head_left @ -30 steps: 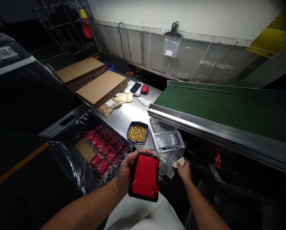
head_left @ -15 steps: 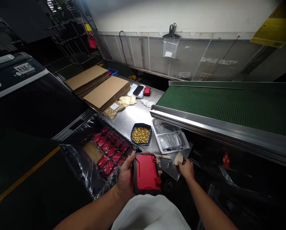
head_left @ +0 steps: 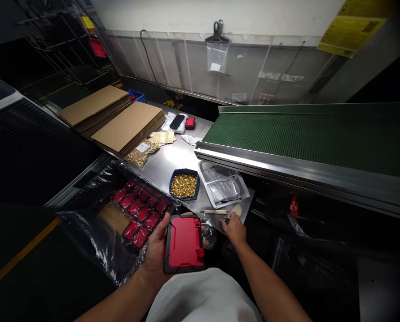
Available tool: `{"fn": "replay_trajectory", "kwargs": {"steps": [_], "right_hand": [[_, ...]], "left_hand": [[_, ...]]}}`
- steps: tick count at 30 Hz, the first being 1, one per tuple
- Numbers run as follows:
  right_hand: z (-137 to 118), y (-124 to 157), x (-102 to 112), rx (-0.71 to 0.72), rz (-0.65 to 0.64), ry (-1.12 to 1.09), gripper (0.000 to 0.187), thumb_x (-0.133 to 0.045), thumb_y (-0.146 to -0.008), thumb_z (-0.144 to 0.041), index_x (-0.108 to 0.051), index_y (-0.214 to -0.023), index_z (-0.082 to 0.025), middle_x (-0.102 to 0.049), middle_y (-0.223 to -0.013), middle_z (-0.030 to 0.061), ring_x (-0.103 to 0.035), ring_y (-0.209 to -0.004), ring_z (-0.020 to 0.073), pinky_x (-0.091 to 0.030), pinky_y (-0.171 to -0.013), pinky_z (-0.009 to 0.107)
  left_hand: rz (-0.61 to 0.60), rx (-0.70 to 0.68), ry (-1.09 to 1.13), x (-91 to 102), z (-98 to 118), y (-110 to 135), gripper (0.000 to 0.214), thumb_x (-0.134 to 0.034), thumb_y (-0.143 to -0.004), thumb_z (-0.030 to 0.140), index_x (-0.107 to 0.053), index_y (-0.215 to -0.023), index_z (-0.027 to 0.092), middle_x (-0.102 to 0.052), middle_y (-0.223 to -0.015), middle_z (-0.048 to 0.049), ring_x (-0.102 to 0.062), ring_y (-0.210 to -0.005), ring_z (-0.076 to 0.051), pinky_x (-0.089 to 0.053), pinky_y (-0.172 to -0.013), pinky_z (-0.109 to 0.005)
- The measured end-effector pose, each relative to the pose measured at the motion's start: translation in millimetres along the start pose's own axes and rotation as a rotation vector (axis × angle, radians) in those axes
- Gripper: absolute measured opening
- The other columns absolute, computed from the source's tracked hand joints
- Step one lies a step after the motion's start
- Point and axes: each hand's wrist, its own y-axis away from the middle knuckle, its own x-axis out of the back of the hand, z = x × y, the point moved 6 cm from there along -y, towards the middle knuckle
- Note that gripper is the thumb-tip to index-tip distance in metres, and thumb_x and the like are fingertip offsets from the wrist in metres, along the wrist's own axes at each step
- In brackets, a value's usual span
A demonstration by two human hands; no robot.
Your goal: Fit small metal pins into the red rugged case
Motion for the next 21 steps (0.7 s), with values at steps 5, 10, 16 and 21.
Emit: {"fn": "replay_trajectory", "kwargs": {"steps": [5,10,16,21], "right_hand": [[-7.1,2.3,-2.5,0.0,0.032,0.065,0.027,-0.053,-0.089,-0.034,-0.05,-0.108,-0.014,-0.059,-0.102,0.0111,-0.061,-0.087,0.0213,-0.043,-0.075,0.031],[-3.8,16.5,0.9,0.016,0.066,0.056,0.023,-0.054,-0.088,-0.028,-0.054,-0.104,-0.012,-0.06,-0.102,0.0127,-0.057,-0.1,0.0258,-0.041,-0.088,0.037],[4.4,35.4,7.3,0.135,0.046,-0.082,0.022,-0.05,-0.089,-0.031,-0.06,-0.102,-0.016,-0.061,-0.103,0.0105,-0.054,-0.103,0.0232,-0.04,-0.094,0.033],[13.0,50.3,24.1,0.161,0.055,-0.26,0.017,-0.052,-0.086,-0.029,-0.063,-0.092,-0.017,-0.062,-0.097,0.01,-0.054,-0.098,0.0246,-0.041,-0.093,0.037]], "left_hand": [[0.015,-0.029,-0.07,11.0,7.0,6.6,0.046,-0.041,-0.096,0.047,-0.062,-0.121,0.015,-0.066,-0.113,-0.0197,-0.065,-0.099,-0.038,-0.052,-0.081,-0.052],[0.062,-0.006,-0.087,16.6,6.3,7.3,0.044,-0.043,-0.095,0.048,-0.063,-0.119,0.017,-0.067,-0.109,-0.0195,-0.068,-0.092,-0.037,-0.054,-0.076,-0.05],[0.074,0.008,-0.077,12.8,6.7,5.6,0.045,-0.045,-0.093,0.05,-0.065,-0.114,0.015,-0.068,-0.107,-0.0201,-0.069,-0.087,-0.036,-0.054,-0.076,-0.049],[0.096,0.026,-0.08,7.7,8.9,4.4,0.044,-0.048,-0.091,0.051,-0.069,-0.104,0.014,-0.07,-0.099,-0.0187,-0.07,-0.082,-0.035,-0.056,-0.07,-0.045]]}}
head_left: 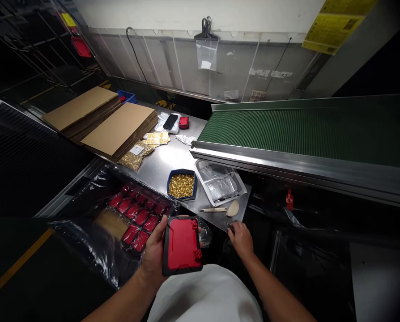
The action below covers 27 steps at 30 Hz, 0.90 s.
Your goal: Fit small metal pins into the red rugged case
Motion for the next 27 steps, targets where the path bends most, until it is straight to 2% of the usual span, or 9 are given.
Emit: {"fn": "replay_trajectory", "kwargs": {"steps": [4,6,9,11,13,15,17,22,27], "right_hand": [[-21.9,3.6,25.3,-0.011,0.048,-0.214,0.027,-0.046,-0.09,-0.038,-0.062,-0.1,-0.018,-0.063,-0.099,0.0081,-0.058,-0.091,0.0205,-0.047,-0.084,0.033],[-40.3,2.9,42.2,-0.01,0.054,-0.312,0.033,-0.043,-0.092,-0.043,-0.064,-0.099,-0.018,-0.064,-0.096,0.0073,-0.06,-0.085,0.0184,-0.049,-0.078,0.03],[-76.8,4.4,74.5,0.03,0.06,-0.41,0.037,-0.043,-0.093,-0.047,-0.067,-0.096,-0.018,-0.064,-0.096,0.0068,-0.06,-0.087,0.0172,-0.049,-0.078,0.029],[-103.7,9.7,98.9,0.044,0.077,-0.494,0.035,-0.05,-0.09,-0.047,-0.065,-0.107,-0.02,-0.064,-0.098,0.0061,-0.06,-0.085,0.0154,-0.05,-0.076,0.028],[-128.6,18.1,121.7,0.016,0.096,-0.671,0.043,-0.063,-0.083,-0.044,-0.057,-0.119,-0.021,-0.063,-0.095,0.0047,-0.06,-0.08,0.0137,-0.052,-0.072,0.026],[-151.9,27.3,138.4,-0.007,0.074,-0.864,0.045,-0.073,-0.077,-0.039,-0.057,-0.114,-0.02,-0.063,-0.087,0.0028,-0.059,-0.074,0.0121,-0.052,-0.066,0.023],[-172.9,35.4,150.1,0.02,0.027,-0.965,0.036,-0.075,-0.075,-0.035,-0.062,-0.105,-0.019,-0.065,-0.084,0.0025,-0.06,-0.072,0.0113,-0.052,-0.064,0.021],[-194.9,48.3,164.6,0.104,0.043,-0.863,0.034,-0.073,-0.078,-0.028,-0.063,-0.111,-0.024,-0.069,-0.099,0.0039,-0.065,-0.083,0.0131,-0.056,-0.073,0.022],[-202.8,57.2,169.8,0.238,0.109,-0.632,0.029,-0.072,-0.079,-0.024,-0.064,-0.107,-0.026,-0.068,-0.1,0.0024,-0.065,-0.081,0.0132,-0.056,-0.074,0.024]], "left_hand": [[-0.074,0.009,-0.037,-6.6,0.9,-3.1,0.048,-0.048,-0.09,0.054,-0.068,-0.106,0.014,-0.07,-0.099,-0.0184,-0.07,-0.079,-0.035,-0.056,-0.068,-0.045],[-0.114,0.027,-0.038,-8.7,-0.4,-5.0,0.049,-0.047,-0.091,0.054,-0.067,-0.107,0.012,-0.069,-0.1,-0.0187,-0.069,-0.077,-0.034,-0.057,-0.067,-0.044],[-0.164,0.045,-0.015,-10.1,-2.4,-6.5,0.049,-0.044,-0.092,0.053,-0.065,-0.108,0.012,-0.068,-0.103,-0.0181,-0.069,-0.077,-0.032,-0.056,-0.066,-0.044],[-0.191,0.057,-0.004,-10.6,-3.9,-6.6,0.048,-0.042,-0.093,0.053,-0.063,-0.11,0.012,-0.067,-0.105,-0.0174,-0.068,-0.082,-0.032,-0.056,-0.07,-0.046],[-0.216,0.07,-0.006,-12.3,-5.3,-5.8,0.048,-0.039,-0.094,0.052,-0.06,-0.112,0.012,-0.065,-0.104,-0.0165,-0.066,-0.085,-0.031,-0.055,-0.075,-0.048],[-0.237,0.069,-0.017,-15.9,-5.6,-3.9,0.048,-0.038,-0.095,0.052,-0.059,-0.113,0.012,-0.065,-0.101,-0.0156,-0.065,-0.085,-0.029,-0.055,-0.078,-0.048],[-0.245,0.068,-0.031,-20.3,-5.6,-1.1,0.048,-0.038,-0.095,0.052,-0.058,-0.114,0.012,-0.065,-0.097,-0.015,-0.065,-0.083,-0.028,-0.055,-0.077,-0.045],[-0.24,0.039,-0.088,-27.0,-5.5,6.9,0.045,-0.041,-0.094,0.052,-0.058,-0.112,0.014,-0.064,-0.095,-0.013,-0.065,-0.078,-0.024,-0.052,-0.071,-0.034],[-0.272,-0.06,-0.185,-29.5,-3.9,11.4,0.045,-0.035,-0.096,0.049,-0.056,-0.114,0.013,-0.057,-0.116,-0.0172,-0.058,-0.102,-0.031,-0.047,-0.087,-0.04]]}}
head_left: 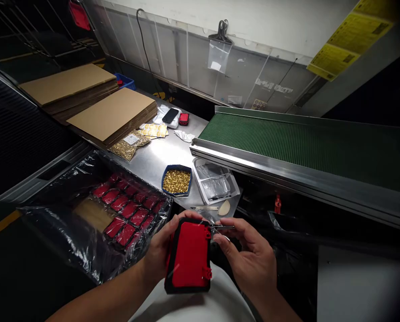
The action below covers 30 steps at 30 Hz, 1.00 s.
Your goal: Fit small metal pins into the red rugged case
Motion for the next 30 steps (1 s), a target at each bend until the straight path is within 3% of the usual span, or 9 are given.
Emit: {"fn": "replay_trajectory", "kwargs": {"steps": [3,9,17,20,23,27,30], "right_hand": [[-7.4,1.6,-0.5,0.066,-0.004,0.09,0.029,-0.071,-0.08,-0.024,-0.064,-0.108,-0.025,-0.068,-0.098,0.0035,-0.065,-0.081,0.0147,-0.057,-0.073,0.026],[-21.2,-2.5,-1.1,0.161,-0.045,0.196,0.027,-0.07,-0.08,-0.023,-0.064,-0.106,-0.026,-0.069,-0.091,0.0021,-0.065,-0.076,0.0142,-0.057,-0.068,0.025],[-22.8,0.3,-5.2,0.145,-0.056,0.211,0.019,-0.069,-0.08,-0.022,-0.067,-0.098,-0.027,-0.069,-0.087,-0.0001,-0.065,-0.074,0.0129,-0.055,-0.065,0.022],[-8.9,4.6,1.5,-0.007,0.067,0.066,0.019,-0.072,-0.079,-0.025,-0.067,-0.098,-0.025,-0.068,-0.086,0.0017,-0.065,-0.073,0.0135,-0.054,-0.063,0.021],[16.7,5.2,6.4,-0.274,0.126,-0.274,0.023,-0.069,-0.08,-0.034,-0.064,-0.099,-0.023,-0.064,-0.078,0.0023,-0.06,-0.063,0.0128,-0.05,-0.055,0.023],[44.1,9.3,-8.2,-0.591,-0.018,-0.86,0.027,-0.055,-0.083,-0.045,-0.062,-0.084,-0.019,-0.051,-0.066,0.0012,-0.051,-0.055,0.0121,-0.045,-0.049,0.025],[57.1,23.0,-19.0,-0.751,-0.127,-0.914,0.02,-0.062,-0.076,-0.037,-0.061,-0.078,-0.017,-0.053,-0.071,0.0026,-0.054,-0.063,0.0138,-0.047,-0.055,0.026]], "left_hand": [[-0.014,0.0,-0.03,-1.5,-0.6,0.5,0.044,-0.034,-0.096,0.047,-0.054,-0.114,0.014,-0.057,-0.112,-0.0172,-0.058,-0.101,-0.033,-0.044,-0.091,-0.045],[-0.005,0.009,-0.03,1.8,-1.5,1.3,0.042,-0.036,-0.095,0.046,-0.055,-0.111,0.012,-0.06,-0.102,-0.017,-0.06,-0.089,-0.028,-0.047,-0.082,-0.038],[0.023,0.048,0.06,8.5,-6.6,2.7,0.041,-0.044,-0.092,0.047,-0.059,-0.104,0.011,-0.062,-0.094,-0.0148,-0.062,-0.084,-0.027,-0.049,-0.073,-0.032],[-0.02,0.11,0.175,6.4,-11.0,1.4,0.046,-0.044,-0.091,0.054,-0.059,-0.105,0.012,-0.063,-0.092,-0.0131,-0.065,-0.076,-0.026,-0.05,-0.066,-0.031],[-0.094,0.171,0.25,5.2,-16.9,-0.2,0.056,-0.044,-0.088,0.062,-0.056,-0.112,0.013,-0.064,-0.099,-0.0162,-0.068,-0.077,-0.033,-0.052,-0.068,-0.037],[-0.117,0.183,0.296,8.5,-20.9,-2.2,0.06,-0.041,-0.089,0.062,-0.058,-0.114,0.01,-0.065,-0.105,-0.0198,-0.069,-0.084,-0.036,-0.052,-0.073,-0.039],[-0.126,0.151,0.349,7.1,-18.2,-3.4,0.06,-0.039,-0.091,0.061,-0.061,-0.114,0.01,-0.066,-0.107,-0.0198,-0.068,-0.089,-0.035,-0.053,-0.076,-0.039]]}}
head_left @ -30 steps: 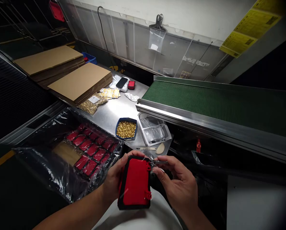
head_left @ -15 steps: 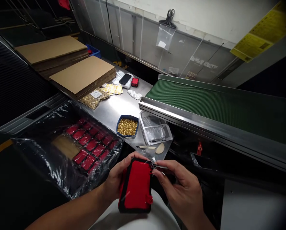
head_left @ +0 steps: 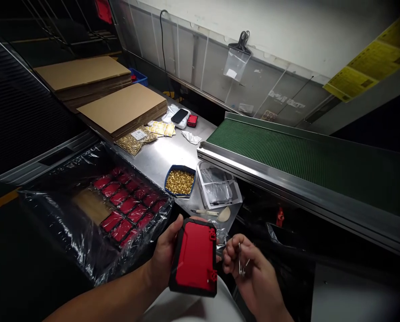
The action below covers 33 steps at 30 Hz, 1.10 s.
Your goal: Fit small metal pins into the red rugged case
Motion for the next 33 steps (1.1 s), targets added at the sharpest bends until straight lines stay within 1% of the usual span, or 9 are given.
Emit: {"fn": "replay_trajectory", "kwargs": {"steps": [4,8,10,13,16,21,23,26,33], "right_hand": [[2.3,4.8,2.1,0.052,0.066,0.115,0.025,-0.063,-0.077,-0.03,-0.061,-0.101,-0.021,-0.052,-0.074,-0.0006,-0.046,-0.06,0.0087,-0.042,-0.053,0.021],[-17.3,4.8,-10.2,0.125,0.088,0.361,0.037,-0.063,-0.084,-0.035,-0.055,-0.117,-0.022,-0.059,-0.094,0.0032,-0.057,-0.076,0.0116,-0.049,-0.065,0.023],[-23.0,2.7,-14.4,0.116,0.066,0.47,0.04,-0.058,-0.087,-0.044,-0.053,-0.118,-0.02,-0.062,-0.091,0.005,-0.059,-0.068,0.012,-0.048,-0.057,0.023],[-24.8,0.3,-5.2,0.135,0.129,0.571,0.042,-0.049,-0.09,-0.054,-0.053,-0.115,-0.02,-0.058,-0.076,-0.0001,-0.044,-0.047,0.0047,-0.032,-0.041,0.017],[-12.3,-2.6,14.7,0.071,0.189,0.58,0.04,-0.049,-0.09,-0.054,-0.058,-0.109,-0.02,-0.056,-0.08,-0.0002,-0.046,-0.06,0.0051,-0.037,-0.051,0.015],[6.1,-8.9,27.6,0.001,0.098,0.674,0.046,-0.055,-0.088,-0.052,-0.058,-0.115,-0.016,-0.062,-0.091,0.0054,-0.057,-0.082,0.0128,-0.049,-0.07,0.022],[1.6,-8.2,22.2,0.054,0.077,0.686,0.053,-0.056,-0.087,-0.052,-0.05,-0.127,-0.017,-0.064,-0.101,0.0083,-0.061,-0.087,0.0167,-0.053,-0.078,0.03],[-16.2,-2.1,8.9,0.2,0.122,0.697,0.066,-0.061,-0.085,-0.049,-0.033,-0.139,-0.025,-0.065,-0.108,0.0087,-0.065,-0.085,0.0193,-0.056,-0.073,0.034],[-46.2,14.1,-26.4,0.472,0.167,0.821,0.053,-0.069,-0.081,-0.04,-0.05,-0.128,-0.025,-0.066,-0.113,0.0085,-0.066,-0.09,0.0172,-0.056,-0.081,0.03]], "left_hand": [[-0.061,0.023,0.072,-8.6,1.4,-2.2,0.061,-0.04,-0.092,0.06,-0.065,-0.113,0.008,-0.068,-0.108,-0.019,-0.069,-0.091,-0.032,-0.053,-0.08,-0.038],[-0.063,0.09,0.12,-9.8,0.4,-2.6,0.069,-0.041,-0.09,0.063,-0.064,-0.115,0.003,-0.068,-0.107,-0.0208,-0.069,-0.089,-0.032,-0.054,-0.077,-0.037],[-0.028,0.115,0.133,-5.9,-0.6,-1.3,0.071,-0.041,-0.088,0.066,-0.064,-0.113,0.003,-0.069,-0.105,-0.0204,-0.069,-0.087,-0.033,-0.054,-0.075,-0.038],[0.011,0.129,0.13,-0.3,-1.2,1.6,0.072,-0.042,-0.086,0.068,-0.064,-0.111,0.004,-0.069,-0.104,-0.0203,-0.069,-0.084,-0.035,-0.053,-0.073,-0.038],[0.024,0.118,0.124,0.7,0.2,4.6,0.072,-0.044,-0.085,0.068,-0.063,-0.112,0.004,-0.068,-0.106,-0.0203,-0.069,-0.084,-0.035,-0.052,-0.075,-0.039],[-0.033,0.085,0.098,-5.6,2.7,7.9,0.064,-0.05,-0.085,0.06,-0.066,-0.107,0.003,-0.069,-0.105,-0.0205,-0.069,-0.086,-0.034,-0.052,-0.076,-0.037],[-0.045,0.053,0.088,-5.3,3.7,9.1,0.061,-0.049,-0.086,0.059,-0.067,-0.107,0.005,-0.069,-0.106,-0.0199,-0.069,-0.088,-0.034,-0.052,-0.078,-0.038],[0.0,0.036,0.077,0.0,2.7,11.2,0.059,-0.05,-0.086,0.061,-0.067,-0.107,0.009,-0.069,-0.105,-0.019,-0.069,-0.088,-0.034,-0.053,-0.08,-0.04],[0.085,-0.083,0.005,0.6,5.2,18.3,0.044,-0.053,-0.088,0.055,-0.061,-0.107,0.017,-0.069,-0.095,-0.0142,-0.069,-0.081,-0.032,-0.055,-0.072,-0.042]]}}
